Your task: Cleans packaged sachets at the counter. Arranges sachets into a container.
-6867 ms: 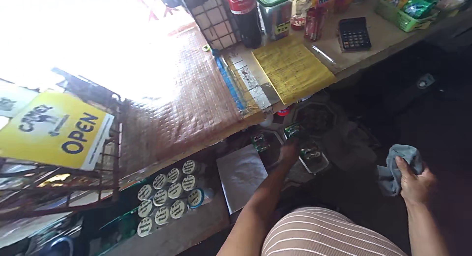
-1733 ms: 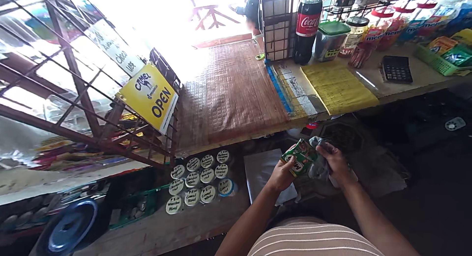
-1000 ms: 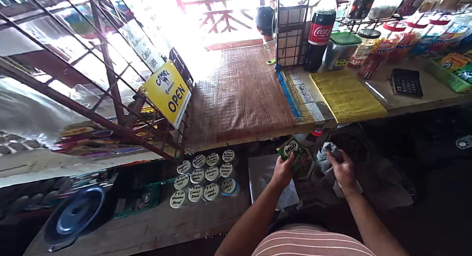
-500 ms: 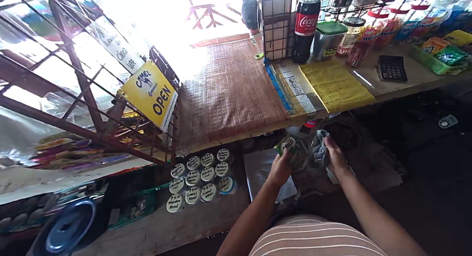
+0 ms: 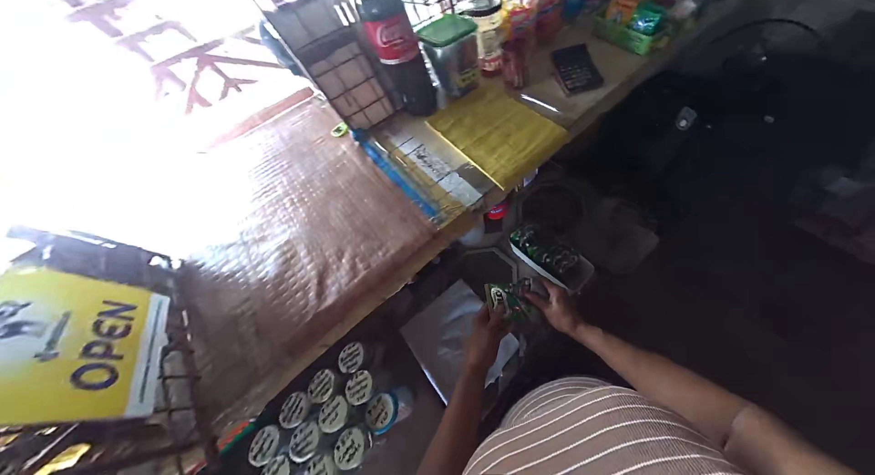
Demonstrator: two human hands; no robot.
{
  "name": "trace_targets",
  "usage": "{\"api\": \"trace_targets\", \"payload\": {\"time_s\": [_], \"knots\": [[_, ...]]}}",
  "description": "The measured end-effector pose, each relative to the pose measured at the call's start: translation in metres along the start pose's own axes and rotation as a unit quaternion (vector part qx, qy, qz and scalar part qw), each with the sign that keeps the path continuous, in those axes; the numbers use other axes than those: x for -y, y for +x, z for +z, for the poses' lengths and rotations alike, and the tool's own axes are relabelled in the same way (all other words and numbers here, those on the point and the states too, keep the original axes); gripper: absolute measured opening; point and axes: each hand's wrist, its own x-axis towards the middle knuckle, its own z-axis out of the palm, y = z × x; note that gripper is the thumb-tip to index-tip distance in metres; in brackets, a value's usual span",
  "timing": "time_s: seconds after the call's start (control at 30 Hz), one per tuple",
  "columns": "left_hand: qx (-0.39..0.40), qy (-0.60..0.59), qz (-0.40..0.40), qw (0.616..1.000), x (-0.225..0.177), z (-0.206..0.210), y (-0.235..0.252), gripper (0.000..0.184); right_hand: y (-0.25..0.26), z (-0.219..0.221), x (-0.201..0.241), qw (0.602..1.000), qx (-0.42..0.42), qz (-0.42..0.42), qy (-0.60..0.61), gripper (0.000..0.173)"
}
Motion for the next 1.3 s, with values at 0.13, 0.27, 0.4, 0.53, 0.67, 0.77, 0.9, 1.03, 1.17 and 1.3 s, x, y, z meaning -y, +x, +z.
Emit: {"api": "trace_targets", "payload": {"time_s": [0.13, 0.27, 0.4, 0.53, 0.67, 0.77, 0.9, 1.03, 1.17, 1.3], "knots": [[0.000, 0.175, 0.098, 0.980, 0.005, 0.031, 0.018, 0.022, -0.003, -0.045, -0.012, 0.987, -0.136, 0.073, 0.033, 0.039], [0.043, 0.330, 0.128, 0.934, -0.007, 0.062, 0.044, 0.027, -0.003, -0.143, -0.061, 0.932, -0.343, 0.119, 0.020, 0.046], [0.080, 0.447, 0.131, 0.882, -0.010, 0.116, 0.070, 0.034, -0.023, -0.206, -0.080, 0.900, -0.422, 0.090, 0.069, 0.044], [0.091, 0.568, 0.097, 0.813, 0.007, 0.136, 0.094, 0.039, -0.034, -0.222, -0.088, 0.877, -0.456, 0.103, 0.110, 0.043], [0.091, 0.634, 0.043, 0.766, 0.018, 0.144, 0.101, 0.039, -0.031, -0.231, -0.096, 0.884, -0.439, 0.135, 0.087, 0.041], [0.058, 0.661, 0.097, 0.742, 0.034, 0.150, 0.109, 0.036, -0.019, -0.234, -0.095, 0.893, -0.422, 0.134, 0.084, 0.040], [0.029, 0.676, 0.149, 0.721, 0.050, 0.148, 0.122, 0.034, -0.003, -0.234, -0.085, 0.914, -0.388, 0.108, 0.053, 0.038], [0.010, 0.676, 0.134, 0.725, 0.050, 0.148, 0.126, 0.038, 0.007, -0.227, -0.088, 0.931, -0.351, 0.096, 0.025, 0.038], [0.009, 0.689, 0.096, 0.718, 0.046, 0.151, 0.130, 0.039, 0.011, -0.216, -0.089, 0.942, -0.323, 0.091, 0.008, 0.038], [0.007, 0.684, 0.062, 0.726, 0.048, 0.143, 0.127, 0.045, 0.011, -0.213, -0.084, 0.952, -0.293, 0.086, -0.026, 0.038]]}}
